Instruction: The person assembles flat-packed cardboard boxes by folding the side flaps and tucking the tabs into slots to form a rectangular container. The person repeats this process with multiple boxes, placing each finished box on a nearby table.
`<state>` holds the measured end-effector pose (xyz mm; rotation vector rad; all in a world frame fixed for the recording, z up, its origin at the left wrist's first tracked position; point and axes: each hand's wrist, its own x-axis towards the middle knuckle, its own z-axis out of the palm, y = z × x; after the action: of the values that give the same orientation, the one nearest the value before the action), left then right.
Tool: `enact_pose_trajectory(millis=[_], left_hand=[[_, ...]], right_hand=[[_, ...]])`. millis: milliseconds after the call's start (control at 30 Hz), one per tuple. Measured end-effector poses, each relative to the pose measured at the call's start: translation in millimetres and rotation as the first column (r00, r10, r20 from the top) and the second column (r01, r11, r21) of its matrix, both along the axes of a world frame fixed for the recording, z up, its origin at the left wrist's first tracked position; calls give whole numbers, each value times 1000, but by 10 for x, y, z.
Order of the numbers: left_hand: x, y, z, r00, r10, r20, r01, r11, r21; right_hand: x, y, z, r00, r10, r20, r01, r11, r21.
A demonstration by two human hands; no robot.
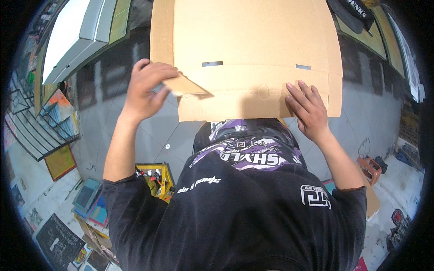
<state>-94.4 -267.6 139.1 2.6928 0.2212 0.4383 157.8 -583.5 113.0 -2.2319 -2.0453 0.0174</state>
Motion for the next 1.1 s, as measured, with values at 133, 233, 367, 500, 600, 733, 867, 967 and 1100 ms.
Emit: enact_pose_trajectory(millis=[133,233,367,500,600,733,867,967,1100], left_hand=[[-296,65,-289,912,392,121,-229,732,-642],[-226,-25,-274,864,487,128,-259,647,-717],[117,-37,-113,926,332,180,-279,922,-269],[503,-163,-117,998,28,48,-31,998,56],[543,-212,-33,993,65,-103,-67,998,-8],[547,-268,39,987,117,-111,-119,993,-13],[600,-273,97,977,131,-169,-145,987,-72],[624,-254,92,953,143,-267,-182,975,-127],[657,-272,146,935,143,-324,-207,963,-174]], right_hand=[[-6,9,-25,1000,-6,-14,6,1000,18],[-12,6,-27,999,-10,-37,10,1000,19],[-3,-3,-16,999,-9,-51,10,1000,10],[9,-9,58,999,11,-46,-12,1000,-19],[14,15,169,996,33,-83,-35,999,-26],[49,51,338,989,75,-131,-80,996,-38],[99,110,501,979,66,-195,-93,987,-133],[183,200,563,944,47,-327,-97,986,-137],[341,341,667,904,107,-413,-183,972,-149]])
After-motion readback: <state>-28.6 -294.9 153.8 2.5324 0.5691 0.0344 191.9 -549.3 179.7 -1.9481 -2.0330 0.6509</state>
